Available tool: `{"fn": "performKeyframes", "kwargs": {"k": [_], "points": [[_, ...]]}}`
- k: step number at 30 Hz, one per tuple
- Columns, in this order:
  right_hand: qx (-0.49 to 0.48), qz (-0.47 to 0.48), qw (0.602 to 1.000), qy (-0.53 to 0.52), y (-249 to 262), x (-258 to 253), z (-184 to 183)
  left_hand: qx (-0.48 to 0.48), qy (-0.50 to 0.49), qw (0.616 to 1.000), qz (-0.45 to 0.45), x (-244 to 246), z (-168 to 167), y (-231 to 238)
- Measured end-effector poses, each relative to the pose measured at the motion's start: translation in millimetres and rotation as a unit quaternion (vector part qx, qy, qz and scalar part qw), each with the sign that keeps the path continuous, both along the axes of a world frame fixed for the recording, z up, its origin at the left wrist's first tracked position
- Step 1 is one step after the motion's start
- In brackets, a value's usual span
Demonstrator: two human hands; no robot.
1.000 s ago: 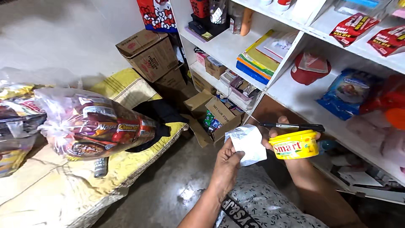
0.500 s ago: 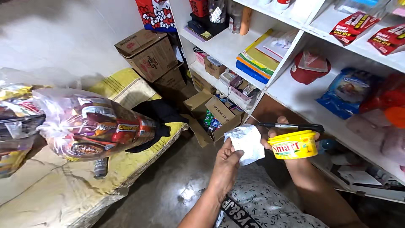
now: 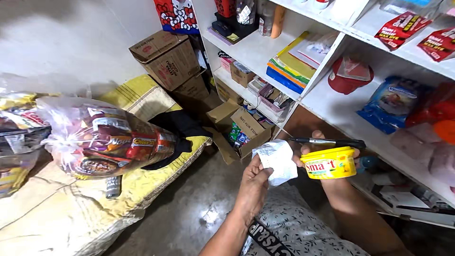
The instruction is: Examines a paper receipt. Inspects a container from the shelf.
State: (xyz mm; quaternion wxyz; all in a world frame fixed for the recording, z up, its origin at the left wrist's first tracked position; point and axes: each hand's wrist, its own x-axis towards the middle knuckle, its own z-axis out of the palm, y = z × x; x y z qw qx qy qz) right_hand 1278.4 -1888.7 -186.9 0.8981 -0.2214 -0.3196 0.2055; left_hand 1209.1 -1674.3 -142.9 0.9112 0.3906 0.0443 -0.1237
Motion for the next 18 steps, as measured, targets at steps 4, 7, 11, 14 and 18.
{"fn": "performKeyframes", "kwargs": {"k": [4, 7, 11, 14, 18], "points": [[0.002, 0.010, 1.000, -0.003, 0.6, 1.5, 0.5, -0.002, 0.004, 1.000, 0.001, 0.2, -0.8, 0.5], [-0.003, 0.012, 1.000, -0.006, 0.1, 0.8, 1.6, 0.000, 0.003, 1.000, 0.000, 0.0, -0.4, 0.5], [-0.002, 0.009, 1.000, 0.001, -0.4, -1.0, 2.5, 0.004, 0.004, 1.000, -0.002, -0.5, 0.1, 0.2], [-0.004, 0.004, 1.000, -0.001, -1.4, -1.6, 1.0, 0.000, 0.006, 1.000, -0.001, -1.2, 0.0, -0.6], [-0.004, 0.002, 1.000, -0.011, -2.1, -1.8, 0.7, 0.002, 0.003, 1.000, 0.000, -1.5, -0.5, -1.9]]}}
